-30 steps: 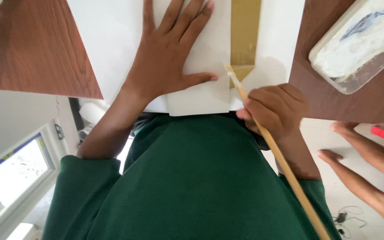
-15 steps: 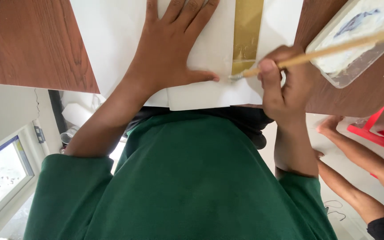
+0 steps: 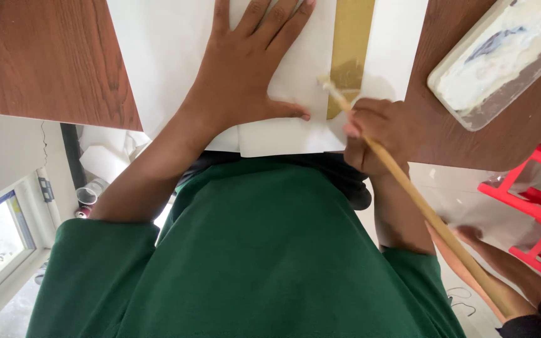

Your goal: The person aligns a white paper sheet over a gold strip on a table, then uses a brush to apply white adhesive from a plastic container onto the paper. They press the paper down and fold a corner to form a crease, then apply more adhesive to the folded area.

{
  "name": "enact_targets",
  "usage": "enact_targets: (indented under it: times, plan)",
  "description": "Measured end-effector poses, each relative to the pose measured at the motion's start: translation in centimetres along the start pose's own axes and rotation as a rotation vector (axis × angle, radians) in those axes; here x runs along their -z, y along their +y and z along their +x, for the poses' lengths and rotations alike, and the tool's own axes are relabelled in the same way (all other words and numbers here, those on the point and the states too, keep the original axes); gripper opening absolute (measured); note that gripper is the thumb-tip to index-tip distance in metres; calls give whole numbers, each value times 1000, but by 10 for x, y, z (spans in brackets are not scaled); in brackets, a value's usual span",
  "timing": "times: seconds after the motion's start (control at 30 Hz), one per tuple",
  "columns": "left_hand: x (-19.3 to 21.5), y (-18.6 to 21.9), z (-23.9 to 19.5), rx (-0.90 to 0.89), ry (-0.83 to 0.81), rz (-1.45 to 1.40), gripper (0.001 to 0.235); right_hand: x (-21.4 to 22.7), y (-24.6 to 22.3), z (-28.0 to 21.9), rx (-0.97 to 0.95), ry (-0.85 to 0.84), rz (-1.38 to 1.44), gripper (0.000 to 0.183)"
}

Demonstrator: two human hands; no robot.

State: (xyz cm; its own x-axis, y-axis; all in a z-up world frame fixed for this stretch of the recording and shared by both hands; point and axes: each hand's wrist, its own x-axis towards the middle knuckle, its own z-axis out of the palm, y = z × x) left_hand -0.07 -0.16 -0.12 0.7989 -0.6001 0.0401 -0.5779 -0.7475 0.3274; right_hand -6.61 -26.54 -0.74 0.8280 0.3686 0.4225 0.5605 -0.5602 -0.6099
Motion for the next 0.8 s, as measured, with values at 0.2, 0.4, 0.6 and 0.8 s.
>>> enact_targets:
  times: [0.2,0.4,0.6,0.8]
  plan:
    - [1,0,0,-4,4,-30,128,2,2,-18,-41,28,35,48]
    - [3,-1,0,-42,46,16,100,-10,-4,-11,-60,280,201,40]
    - [-1,-1,-2,-19,76,59,71,-11,-21,-20,-58,-14,-90,60]
    - [-5,-4,-3,-44,102,69,74,-16,-23,-29,18,342,-18,65]
